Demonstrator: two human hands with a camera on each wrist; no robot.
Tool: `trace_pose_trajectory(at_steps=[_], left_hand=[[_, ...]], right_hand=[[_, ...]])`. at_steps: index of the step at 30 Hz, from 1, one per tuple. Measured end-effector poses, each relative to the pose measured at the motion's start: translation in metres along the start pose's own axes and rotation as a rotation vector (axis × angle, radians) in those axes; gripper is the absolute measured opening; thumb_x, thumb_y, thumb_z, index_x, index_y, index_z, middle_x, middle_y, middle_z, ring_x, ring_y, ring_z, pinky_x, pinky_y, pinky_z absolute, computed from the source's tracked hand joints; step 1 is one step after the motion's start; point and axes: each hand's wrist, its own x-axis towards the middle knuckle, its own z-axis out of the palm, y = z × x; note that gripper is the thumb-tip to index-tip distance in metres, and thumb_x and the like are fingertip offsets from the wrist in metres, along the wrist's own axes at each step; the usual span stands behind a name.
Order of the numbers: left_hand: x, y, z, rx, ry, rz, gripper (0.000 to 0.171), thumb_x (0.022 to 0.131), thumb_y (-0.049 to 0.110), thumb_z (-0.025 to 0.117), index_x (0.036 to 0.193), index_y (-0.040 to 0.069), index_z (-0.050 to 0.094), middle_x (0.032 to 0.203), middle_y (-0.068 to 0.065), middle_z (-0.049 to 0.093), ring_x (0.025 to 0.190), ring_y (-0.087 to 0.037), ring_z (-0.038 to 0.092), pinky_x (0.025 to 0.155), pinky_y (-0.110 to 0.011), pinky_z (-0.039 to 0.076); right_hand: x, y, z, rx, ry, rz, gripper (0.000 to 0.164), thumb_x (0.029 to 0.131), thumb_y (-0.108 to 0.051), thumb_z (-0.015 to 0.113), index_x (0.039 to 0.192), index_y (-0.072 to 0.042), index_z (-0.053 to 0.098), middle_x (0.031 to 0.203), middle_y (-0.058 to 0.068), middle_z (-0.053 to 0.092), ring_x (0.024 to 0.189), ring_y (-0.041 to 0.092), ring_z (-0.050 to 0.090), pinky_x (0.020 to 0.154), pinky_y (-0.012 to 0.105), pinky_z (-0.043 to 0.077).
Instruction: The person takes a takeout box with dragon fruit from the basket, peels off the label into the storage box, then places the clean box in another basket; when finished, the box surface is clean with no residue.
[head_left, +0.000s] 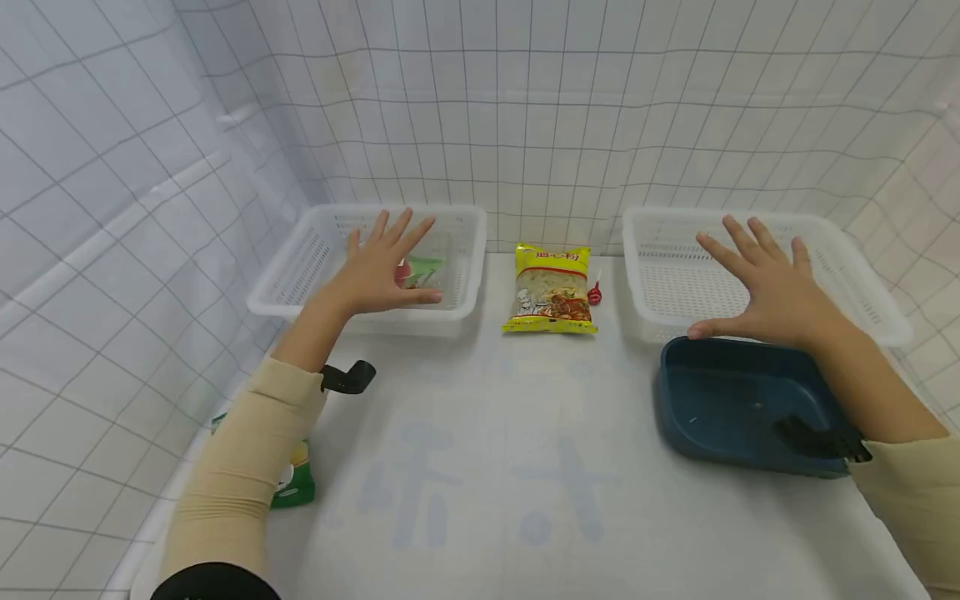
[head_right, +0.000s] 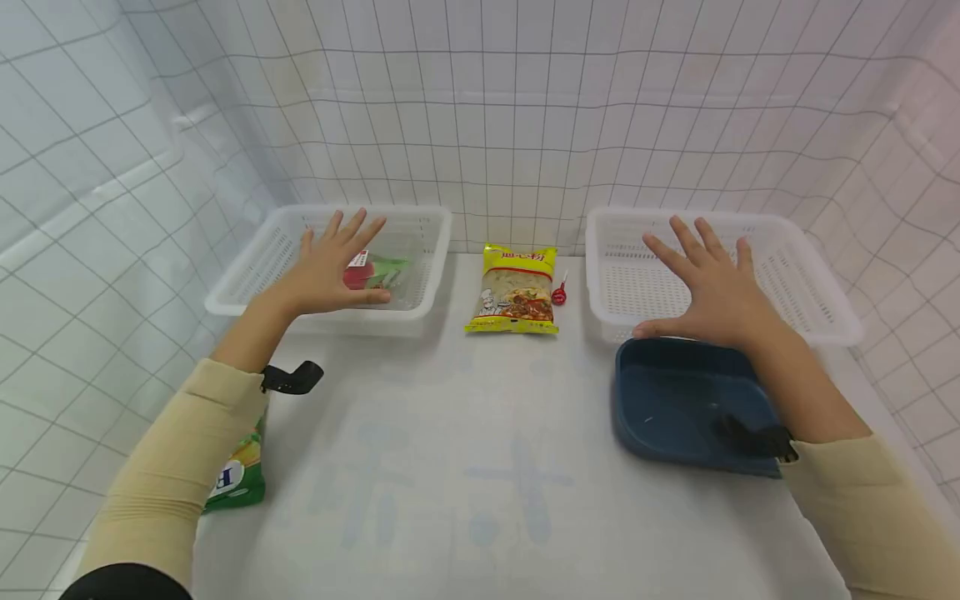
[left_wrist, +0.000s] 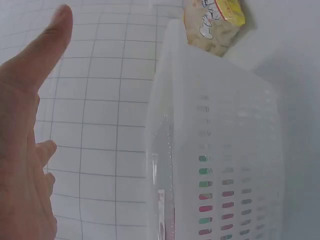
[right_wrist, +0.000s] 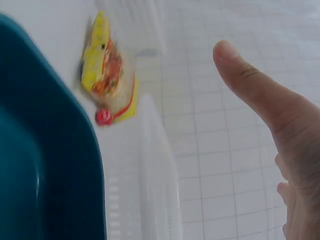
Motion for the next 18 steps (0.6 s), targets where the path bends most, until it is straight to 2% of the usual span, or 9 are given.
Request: trace_pose_trajectory(at_steps=[3, 6, 7, 10, 14, 16, 18], left_hand=[[-0.009, 0.004, 0.004, -0.048, 0.070, 0.020, 0.101, 0.080, 0.064, 0.066, 0.157, 0.032, 0.010, 0.163, -0.006, 0.002, 0.147, -0.033, -0.009, 0.107, -0.068, -0.009], [-0.019, 0.009, 0.014, -0.105, 0.176, 0.055, 0.093, 0.083, 0.053, 0.069, 0.157, 0.026, 0.020, 0.162, -0.007, 0.013, 0.148, -0.034, 0.003, 0.108, -0.069, -0.002], [-0.021, 0.011, 0.017, -0.126, 0.214, 0.068, 0.090, 0.083, 0.050, 0.070, 0.156, 0.025, 0.022, 0.161, -0.008, 0.017, 0.147, -0.033, 0.007, 0.109, -0.068, 0.000], [-0.028, 0.017, 0.029, -0.182, 0.334, 0.109, 0.084, 0.084, 0.041, 0.071, 0.153, 0.019, 0.031, 0.156, -0.009, 0.030, 0.145, -0.033, 0.019, 0.111, -0.064, 0.008], [-0.033, 0.022, 0.045, -0.250, 0.499, 0.148, 0.074, 0.084, 0.031, 0.071, 0.148, 0.012, 0.040, 0.148, -0.010, 0.043, 0.140, -0.029, 0.033, 0.114, -0.055, 0.016], [-0.036, 0.024, 0.054, -0.277, 0.583, 0.143, 0.067, 0.086, 0.026, 0.069, 0.145, 0.008, 0.044, 0.144, -0.012, 0.048, 0.135, -0.029, 0.040, 0.113, -0.051, 0.022], [-0.039, 0.026, 0.063, -0.305, 0.672, 0.123, 0.059, 0.087, 0.021, 0.067, 0.140, 0.003, 0.048, 0.139, -0.014, 0.052, 0.130, -0.029, 0.045, 0.111, -0.046, 0.029]], right_hand=[[-0.005, -0.008, 0.006, 0.089, 0.104, -0.015, 0.116, 0.065, -0.053, 0.085, 0.157, -0.024, 0.020, 0.162, 0.010, 0.007, 0.148, 0.033, -0.004, 0.107, 0.068, -0.010], [-0.010, -0.017, 0.017, 0.230, 0.265, -0.049, 0.103, 0.064, -0.042, 0.088, 0.151, -0.017, 0.038, 0.158, 0.013, 0.023, 0.147, 0.032, 0.009, 0.110, 0.067, 0.001], [-0.011, -0.020, 0.022, 0.281, 0.323, -0.065, 0.098, 0.065, -0.042, 0.088, 0.148, -0.014, 0.043, 0.156, 0.015, 0.028, 0.146, 0.032, 0.014, 0.110, 0.067, 0.005], [-0.014, -0.027, 0.036, 0.373, 0.492, -0.106, 0.089, 0.069, -0.054, 0.083, 0.137, -0.005, 0.054, 0.147, 0.020, 0.042, 0.142, 0.033, 0.028, 0.111, 0.063, 0.016], [-0.013, -0.037, 0.053, 0.433, 0.688, -0.114, 0.088, 0.073, -0.069, 0.070, 0.125, 0.002, 0.063, 0.132, 0.022, 0.056, 0.132, 0.027, 0.044, 0.111, 0.041, 0.030], [-0.012, -0.046, 0.057, 0.470, 0.768, -0.107, 0.085, 0.074, -0.068, 0.070, 0.117, 0.006, 0.065, 0.123, 0.025, 0.060, 0.126, 0.022, 0.050, 0.108, 0.031, 0.033], [-0.011, -0.057, 0.059, 0.516, 0.841, -0.107, 0.081, 0.076, -0.064, 0.071, 0.110, 0.010, 0.066, 0.114, 0.028, 0.063, 0.120, 0.015, 0.053, 0.105, 0.026, 0.036]])
